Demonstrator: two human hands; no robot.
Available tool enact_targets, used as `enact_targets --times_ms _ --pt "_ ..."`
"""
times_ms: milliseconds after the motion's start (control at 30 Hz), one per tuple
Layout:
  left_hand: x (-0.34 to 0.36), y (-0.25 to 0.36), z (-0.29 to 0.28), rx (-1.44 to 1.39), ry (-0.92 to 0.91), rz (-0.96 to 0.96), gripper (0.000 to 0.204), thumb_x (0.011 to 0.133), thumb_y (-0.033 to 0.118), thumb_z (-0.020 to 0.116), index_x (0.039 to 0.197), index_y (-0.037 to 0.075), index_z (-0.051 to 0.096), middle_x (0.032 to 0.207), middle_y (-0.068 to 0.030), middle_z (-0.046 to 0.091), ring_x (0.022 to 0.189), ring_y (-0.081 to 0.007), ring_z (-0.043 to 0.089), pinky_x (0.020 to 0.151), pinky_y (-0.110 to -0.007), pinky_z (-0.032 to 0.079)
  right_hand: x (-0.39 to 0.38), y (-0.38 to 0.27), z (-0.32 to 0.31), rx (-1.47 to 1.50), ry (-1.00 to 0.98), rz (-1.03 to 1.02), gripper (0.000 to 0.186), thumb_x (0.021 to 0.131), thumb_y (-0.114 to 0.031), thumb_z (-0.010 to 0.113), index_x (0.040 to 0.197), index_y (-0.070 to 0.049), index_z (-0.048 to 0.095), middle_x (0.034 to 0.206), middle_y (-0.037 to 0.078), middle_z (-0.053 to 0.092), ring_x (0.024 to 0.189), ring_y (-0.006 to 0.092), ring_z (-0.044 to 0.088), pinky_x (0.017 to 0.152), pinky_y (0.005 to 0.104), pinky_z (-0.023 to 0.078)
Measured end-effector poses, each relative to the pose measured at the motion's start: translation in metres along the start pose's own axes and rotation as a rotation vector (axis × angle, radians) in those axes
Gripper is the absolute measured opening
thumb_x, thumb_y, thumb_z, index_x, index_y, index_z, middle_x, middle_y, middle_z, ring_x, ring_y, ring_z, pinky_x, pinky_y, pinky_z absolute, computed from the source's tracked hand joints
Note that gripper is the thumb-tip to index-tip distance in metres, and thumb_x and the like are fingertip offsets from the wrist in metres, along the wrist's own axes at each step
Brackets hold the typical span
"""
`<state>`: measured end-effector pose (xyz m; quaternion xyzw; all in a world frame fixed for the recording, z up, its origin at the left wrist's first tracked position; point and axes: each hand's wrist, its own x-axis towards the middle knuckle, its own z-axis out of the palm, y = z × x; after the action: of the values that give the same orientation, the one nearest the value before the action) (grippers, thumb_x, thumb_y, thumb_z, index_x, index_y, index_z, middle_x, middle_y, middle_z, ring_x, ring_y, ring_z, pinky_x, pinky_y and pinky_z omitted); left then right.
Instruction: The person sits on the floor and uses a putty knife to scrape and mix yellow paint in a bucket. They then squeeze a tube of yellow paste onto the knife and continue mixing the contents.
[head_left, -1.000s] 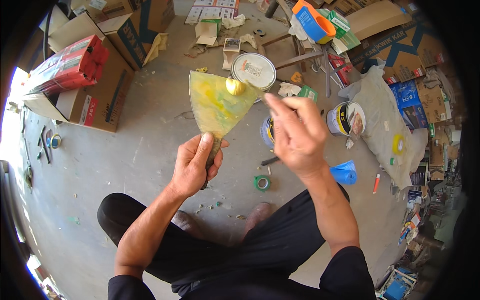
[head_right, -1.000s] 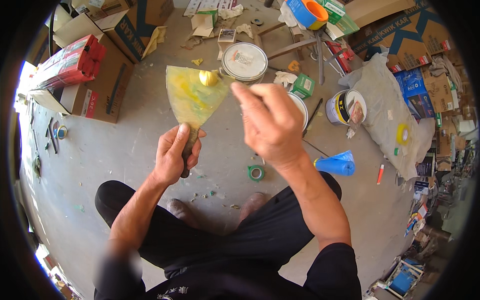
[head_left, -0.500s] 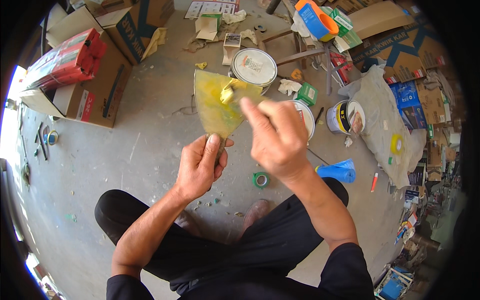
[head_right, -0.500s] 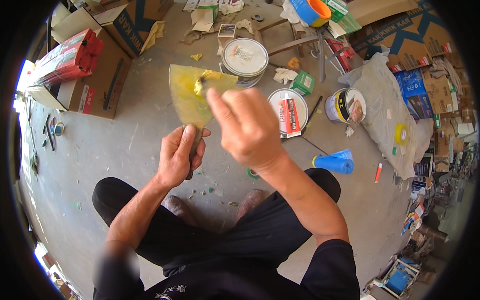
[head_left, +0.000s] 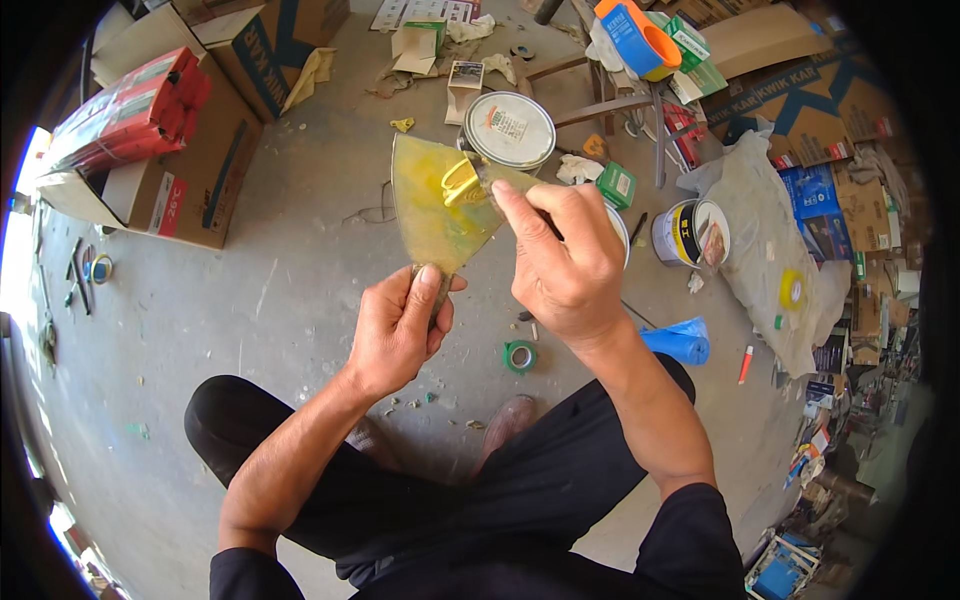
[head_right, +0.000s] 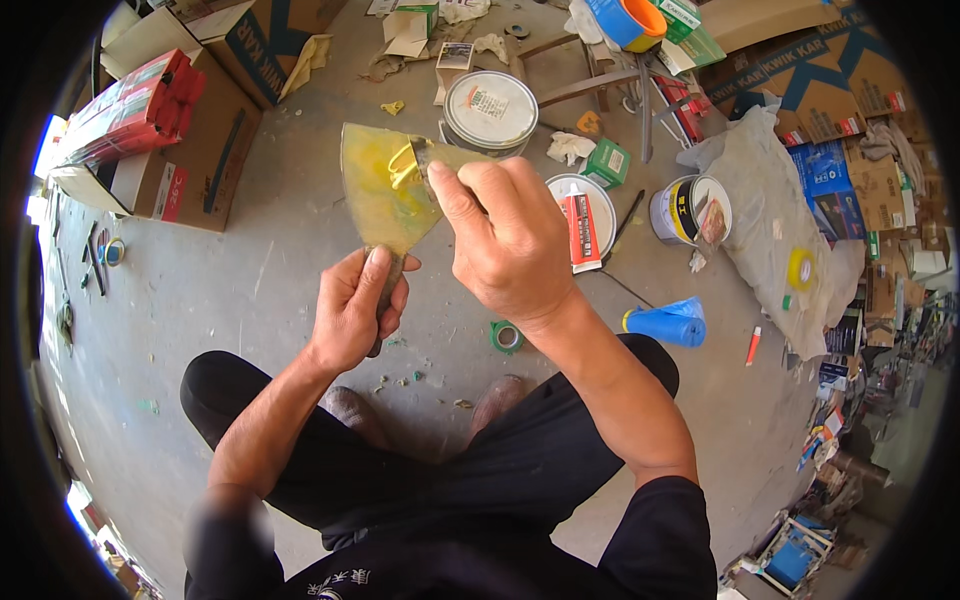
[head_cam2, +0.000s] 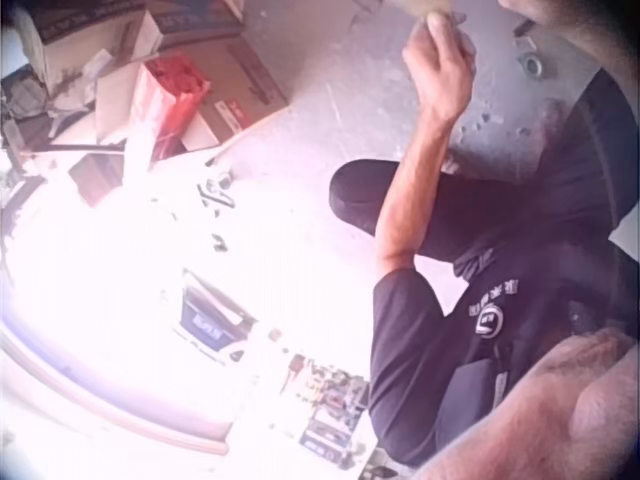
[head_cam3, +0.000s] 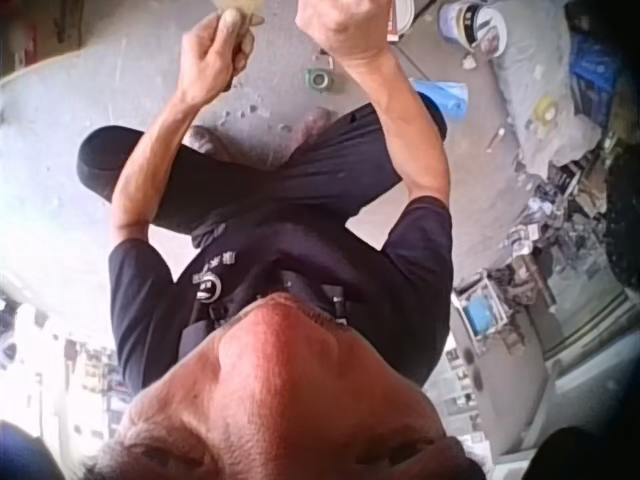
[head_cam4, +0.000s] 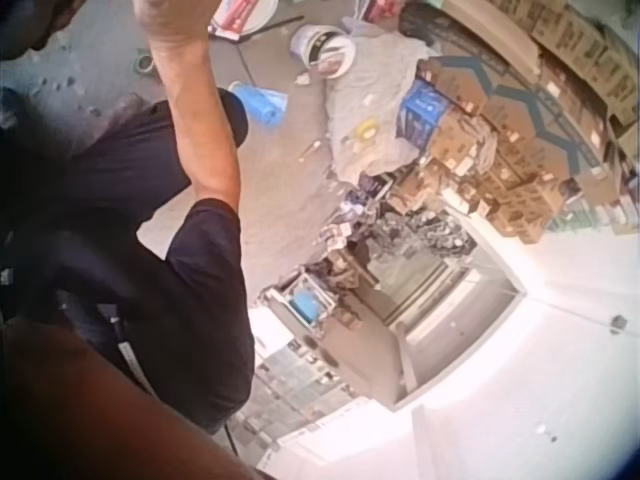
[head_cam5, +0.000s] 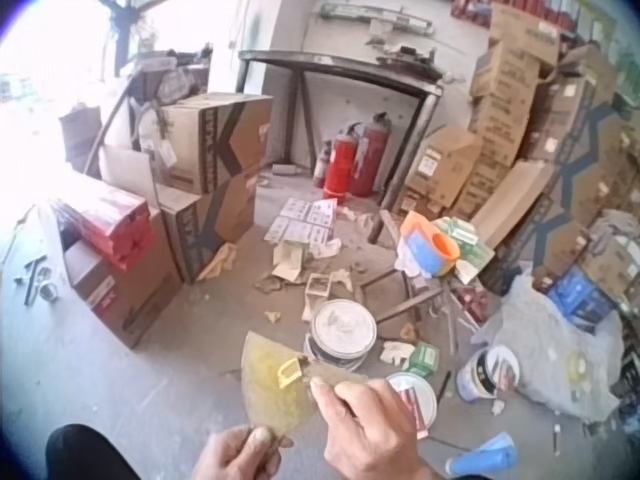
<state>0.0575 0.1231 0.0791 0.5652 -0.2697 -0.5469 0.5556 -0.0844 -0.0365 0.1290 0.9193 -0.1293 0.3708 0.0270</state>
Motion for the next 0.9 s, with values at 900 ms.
enact_targets --times_ms 900 --pt "0.011 0.014 -0.03 -0.172 -0.195 -0.004 0.05 0.115 0.037 0.044 0.1 -0.003 0.069 0.06 -0.004 0.055 0.042 -0.0071 0.039 0.042 -0.025 0.032 -0.02 0.07 -0.029 0.854 -0.058 0.7 0.029 0.101 0.002 0.062 0.128 0.002 0.07 0.107 0.009 0.077 0.092 0.0157 0.07 0.086 0.0296 0.055"
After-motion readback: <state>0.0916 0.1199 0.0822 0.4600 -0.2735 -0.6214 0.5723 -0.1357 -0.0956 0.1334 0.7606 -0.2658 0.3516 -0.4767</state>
